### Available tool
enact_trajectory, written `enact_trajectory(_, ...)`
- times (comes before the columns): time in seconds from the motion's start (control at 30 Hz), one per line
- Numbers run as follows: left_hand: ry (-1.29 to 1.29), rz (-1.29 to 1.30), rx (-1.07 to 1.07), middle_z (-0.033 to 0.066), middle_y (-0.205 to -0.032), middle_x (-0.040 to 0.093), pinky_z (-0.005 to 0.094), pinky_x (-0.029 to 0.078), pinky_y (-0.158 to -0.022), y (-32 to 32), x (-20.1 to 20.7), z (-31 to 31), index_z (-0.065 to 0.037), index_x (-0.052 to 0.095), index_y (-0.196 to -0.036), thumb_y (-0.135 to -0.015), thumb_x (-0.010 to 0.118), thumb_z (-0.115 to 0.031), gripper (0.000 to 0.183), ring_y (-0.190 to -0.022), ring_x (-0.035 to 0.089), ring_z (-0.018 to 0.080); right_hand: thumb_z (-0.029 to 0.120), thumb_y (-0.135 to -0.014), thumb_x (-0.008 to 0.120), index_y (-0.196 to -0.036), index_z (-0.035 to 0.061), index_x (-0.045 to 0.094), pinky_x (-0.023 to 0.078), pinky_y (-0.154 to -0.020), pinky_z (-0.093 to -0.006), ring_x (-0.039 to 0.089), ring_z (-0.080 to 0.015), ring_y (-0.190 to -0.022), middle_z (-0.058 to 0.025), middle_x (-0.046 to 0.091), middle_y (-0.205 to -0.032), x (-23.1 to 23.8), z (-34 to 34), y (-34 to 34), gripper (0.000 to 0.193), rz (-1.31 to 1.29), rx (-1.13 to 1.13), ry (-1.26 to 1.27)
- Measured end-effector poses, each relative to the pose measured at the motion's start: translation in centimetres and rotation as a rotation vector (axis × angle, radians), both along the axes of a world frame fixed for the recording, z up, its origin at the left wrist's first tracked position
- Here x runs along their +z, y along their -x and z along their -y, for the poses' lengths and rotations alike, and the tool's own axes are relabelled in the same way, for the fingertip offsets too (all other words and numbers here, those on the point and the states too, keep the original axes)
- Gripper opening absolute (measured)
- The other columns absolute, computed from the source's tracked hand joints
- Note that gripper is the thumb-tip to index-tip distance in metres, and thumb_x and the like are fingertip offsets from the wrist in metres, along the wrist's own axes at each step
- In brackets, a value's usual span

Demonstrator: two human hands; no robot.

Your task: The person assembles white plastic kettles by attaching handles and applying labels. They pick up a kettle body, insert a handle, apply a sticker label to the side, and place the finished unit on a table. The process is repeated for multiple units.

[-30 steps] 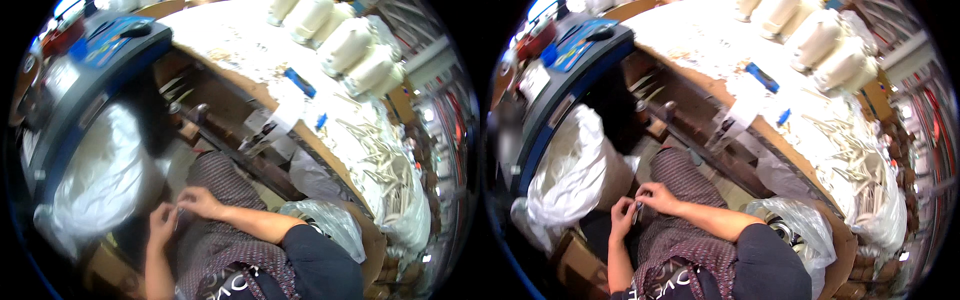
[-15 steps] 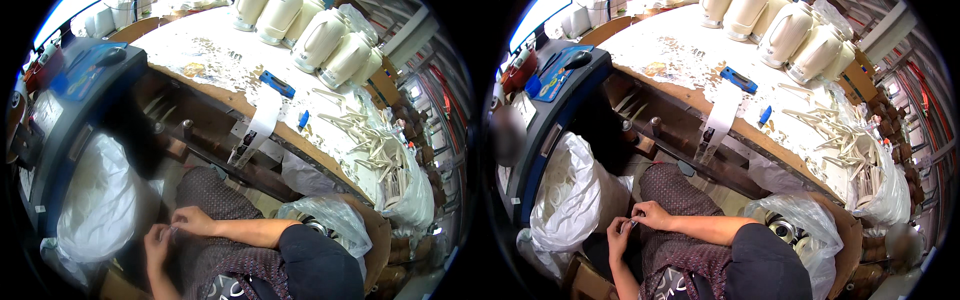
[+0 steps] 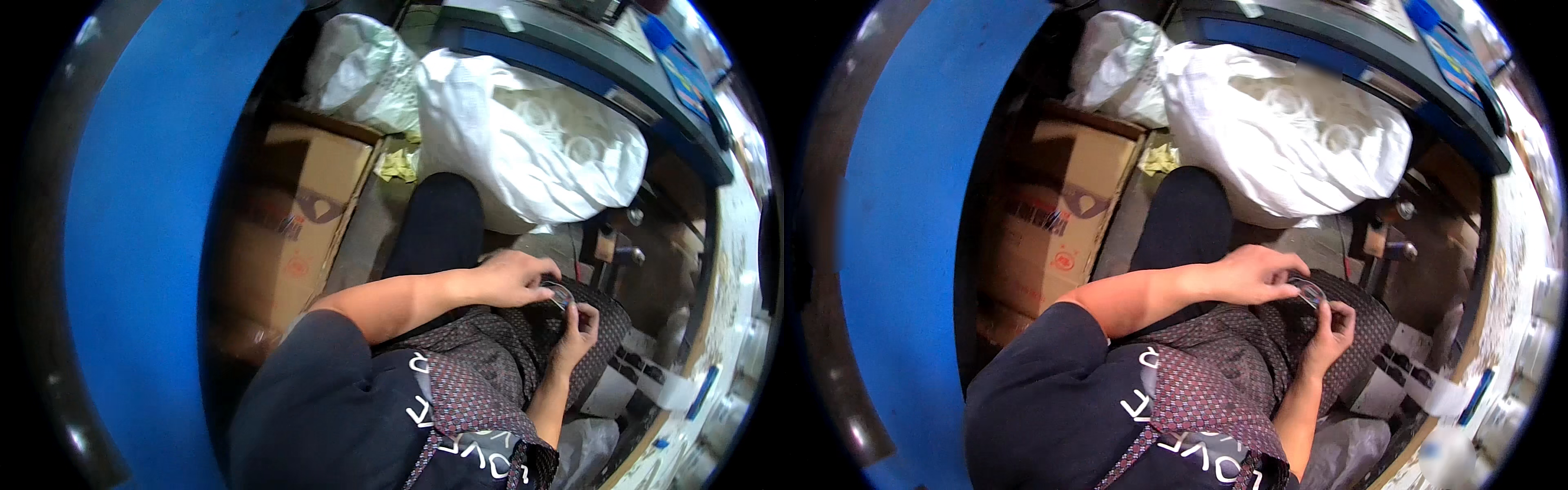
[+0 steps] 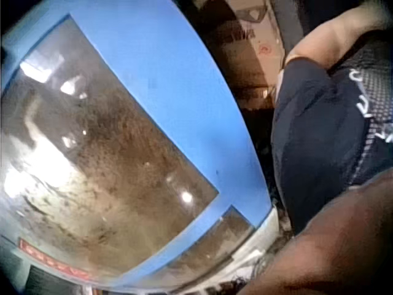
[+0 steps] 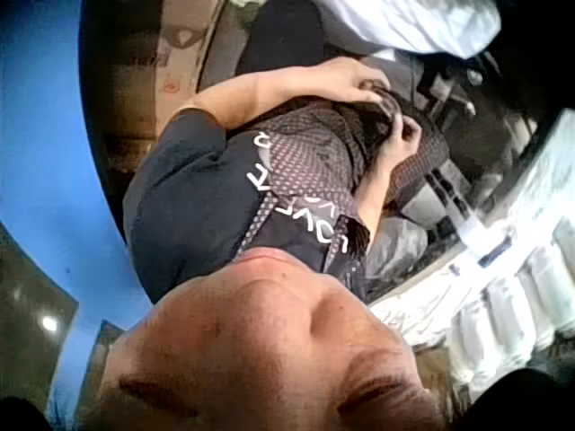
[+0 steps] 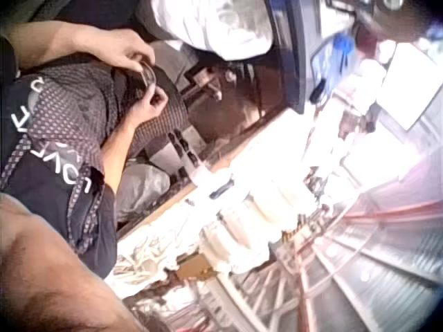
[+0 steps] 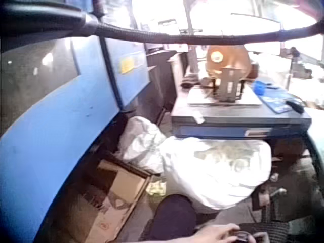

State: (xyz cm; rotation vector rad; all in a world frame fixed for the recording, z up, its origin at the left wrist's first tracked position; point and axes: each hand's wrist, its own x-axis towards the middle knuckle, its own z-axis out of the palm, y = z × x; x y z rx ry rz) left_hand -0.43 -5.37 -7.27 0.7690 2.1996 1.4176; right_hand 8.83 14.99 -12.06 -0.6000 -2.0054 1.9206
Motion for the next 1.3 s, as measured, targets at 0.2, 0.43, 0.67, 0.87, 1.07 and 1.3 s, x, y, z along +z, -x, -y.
enact_trajectory(0.2, -0.001, -0.218, 0.052, 0.0094, -0.071, 0.062, 0.0442, 0.049, -0.064, -2.0, -0.8, -0.2, -0.017, 0.026, -0.146, -0.084, 0.068, -0.028, 0.076, -0.07, 0.064, 0.0315, 0.004, -0.089, 0.067, -0.087, 0.0038, 0.058, 0.044, -0.069, -0.0213, 0.052, -0.0081, -0.073, 0.0, 0.057, -0.083, 0.0, -0.2, 0.0, 0.01, -0.02, 0.036, 0.007)
enact_trajectory(0.43, -0.072, -0.112, 0.083, 0.0089, -0.064, 0.058, 0.0398, 0.046, -0.056, -1.1, 0.6, 0.6, -0.01, 0.056, -0.118, -0.084, 0.069, -0.026, 0.04, -0.061, 0.061, 0.0286, 0.009, -0.092, 0.066, -0.088, 0.0052, 0.059, 0.044, -0.066, -0.0211, 0.052, -0.0072, -0.073, 0.0006, 0.058, -0.084, -0.2, -0.6, 0.3, 0.009, -0.008, -0.048, 0.122)
enact_trajectory(0.67, -0.191, -0.136, 0.092, 0.0122, -0.067, 0.061, 0.04, 0.045, -0.058, -1.9, 0.8, 0.6, -0.003, 0.061, -0.08, -0.084, 0.07, -0.025, 0.023, -0.065, 0.062, 0.0298, 0.009, -0.092, 0.066, -0.087, 0.0057, 0.059, 0.043, -0.067, -0.0216, 0.052, -0.0071, -0.073, 0.0011, 0.058, -0.082, -0.7, -0.6, 0.2, 0.01, -0.01, -0.021, 0.124)
enact_trajectory(0.87, -0.201, -0.136, 0.088, 0.0117, -0.069, 0.062, 0.0404, 0.046, -0.059, -2.1, 0.9, 0.7, -0.004, 0.061, -0.08, -0.083, 0.07, -0.024, 0.022, -0.067, 0.063, 0.0303, 0.008, -0.092, 0.066, -0.086, 0.005, 0.058, 0.041, -0.067, -0.0216, 0.051, -0.0074, -0.071, 0.0011, 0.056, -0.08, -0.8, -0.4, 0.3, 0.01, 0.016, 0.009, 0.118)
enact_trajectory(1.07, -0.18, -0.142, 0.059, 0.0109, -0.071, 0.063, 0.0414, 0.047, -0.06, -2.1, 0.6, 0.6, -0.006, 0.062, -0.082, -0.082, 0.069, -0.024, 0.02, -0.069, 0.064, 0.0304, 0.009, -0.091, 0.066, -0.087, 0.005, 0.058, 0.041, -0.068, -0.0216, 0.051, -0.007, -0.072, 0.0011, 0.057, -0.081, -0.6, -0.3, 0.3, 0.01, 0.037, 0.037, 0.14)
enact_trajectory(1.3, -0.145, -0.159, 0.06, 0.0114, -0.075, 0.064, 0.0421, 0.049, -0.064, -2.4, 0.5, 0.6, -0.007, 0.065, -0.086, -0.082, 0.068, -0.025, 0.018, -0.072, 0.064, 0.031, 0.01, -0.092, 0.065, -0.09, 0.0049, 0.058, 0.04, -0.065, -0.0208, 0.051, -0.0064, -0.071, 0.0004, 0.058, -0.083, -1.2, -0.3, 0.2, 0.01, 0.036, 0.064, 0.181)
